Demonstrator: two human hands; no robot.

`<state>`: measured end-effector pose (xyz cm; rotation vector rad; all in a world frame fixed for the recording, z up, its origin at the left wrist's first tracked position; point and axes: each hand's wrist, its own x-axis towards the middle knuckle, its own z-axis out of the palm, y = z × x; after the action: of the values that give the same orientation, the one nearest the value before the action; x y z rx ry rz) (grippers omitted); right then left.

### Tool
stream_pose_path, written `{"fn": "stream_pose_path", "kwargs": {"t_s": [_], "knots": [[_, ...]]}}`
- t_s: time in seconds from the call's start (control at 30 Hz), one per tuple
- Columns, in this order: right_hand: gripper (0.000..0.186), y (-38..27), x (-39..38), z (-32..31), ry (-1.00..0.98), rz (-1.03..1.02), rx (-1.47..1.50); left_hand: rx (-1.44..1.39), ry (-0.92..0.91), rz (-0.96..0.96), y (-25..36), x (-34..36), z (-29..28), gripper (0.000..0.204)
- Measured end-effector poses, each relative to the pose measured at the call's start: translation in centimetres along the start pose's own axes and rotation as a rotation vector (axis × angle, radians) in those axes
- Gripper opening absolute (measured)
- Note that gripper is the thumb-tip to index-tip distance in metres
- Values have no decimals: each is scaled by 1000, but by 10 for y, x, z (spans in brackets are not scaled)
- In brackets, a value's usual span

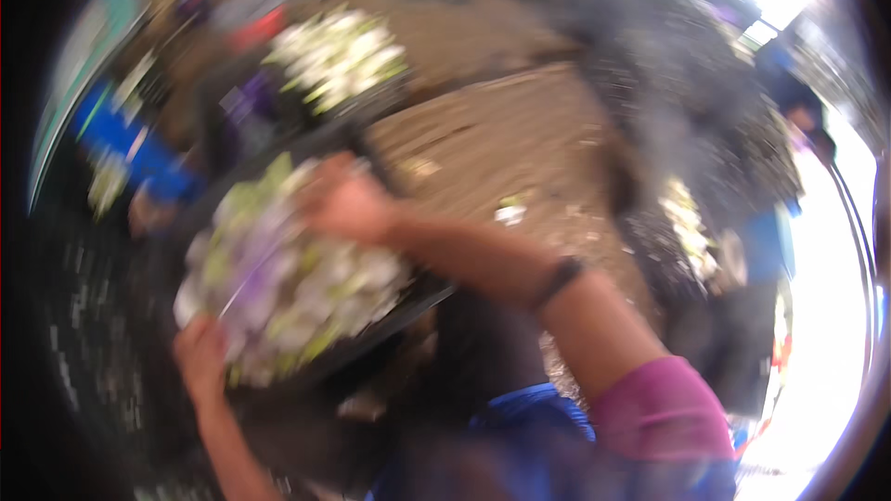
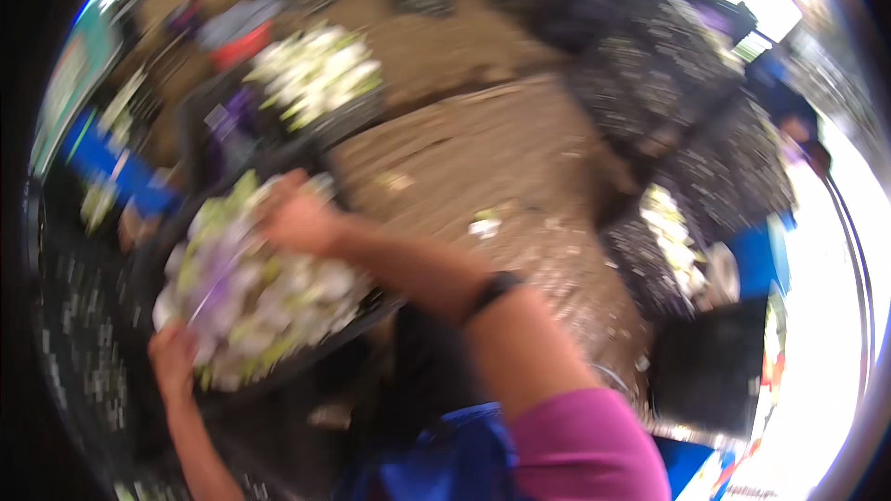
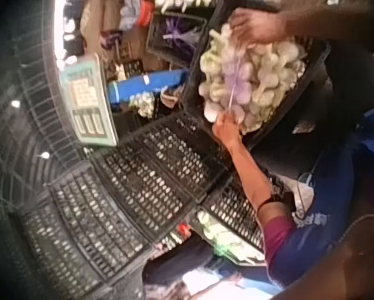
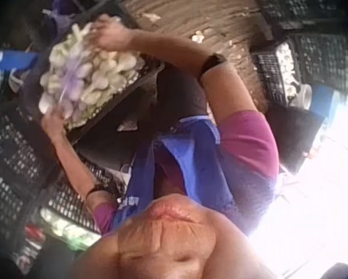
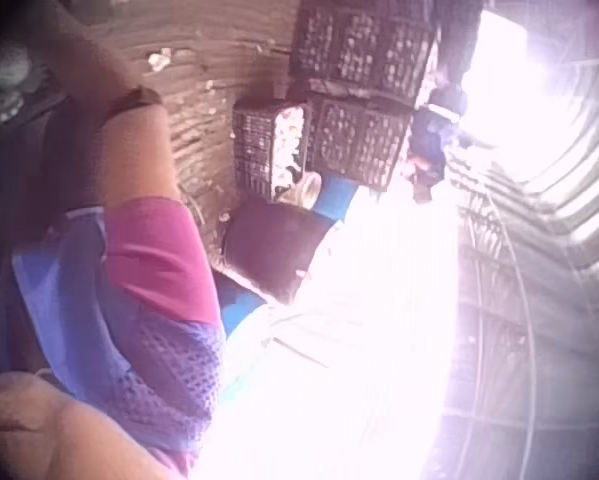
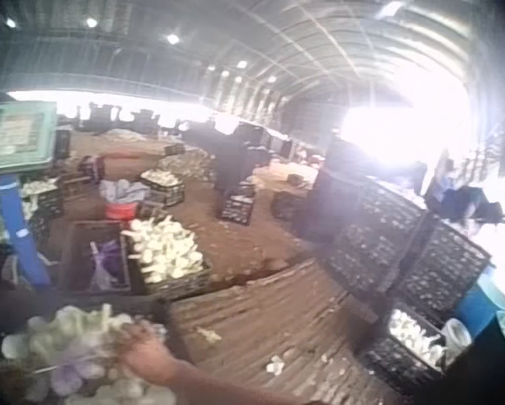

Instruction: Washing garlic bulbs in a basin and packaging them into purple mesh bags.

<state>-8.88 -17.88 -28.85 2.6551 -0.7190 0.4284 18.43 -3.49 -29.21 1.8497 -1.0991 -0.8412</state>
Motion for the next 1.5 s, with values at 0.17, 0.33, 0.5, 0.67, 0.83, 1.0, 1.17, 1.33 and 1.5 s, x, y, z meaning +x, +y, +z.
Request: {"fn": "stream_pose_path", "kwargs": {"t_s": [0.17,0.33,0.5,0.67,0.83,1.0,1.17,1.33,1.5], "knots": [[14,21,-3,-12,335,100,404,-9,46,1,49,9,25,23],[10,-12,31,-2,429,535,1581,-608,23,-134,70,5,27,12],[12,-31,55,-15,509,615,2519,-1089,-131,-261,85,17,62,15],[11,-28,51,-11,196,867,2153,-835,-123,-253,71,28,44,13],[12,-26,31,-15,-26,785,1828,-739,-194,-294,57,26,30,18],[30,28,-1,-17,276,383,1705,-464,10,135,60,41,-17,21],[41,71,-54,0,158,743,824,947,480,-3,-43,49,-97,63],[36,32,-75,-8,-508,1233,901,566,204,-212,-57,35,-60,54],[23,23,-72,-1,-253,1377,1068,430,132,-300,-45,34,-59,31]]}}
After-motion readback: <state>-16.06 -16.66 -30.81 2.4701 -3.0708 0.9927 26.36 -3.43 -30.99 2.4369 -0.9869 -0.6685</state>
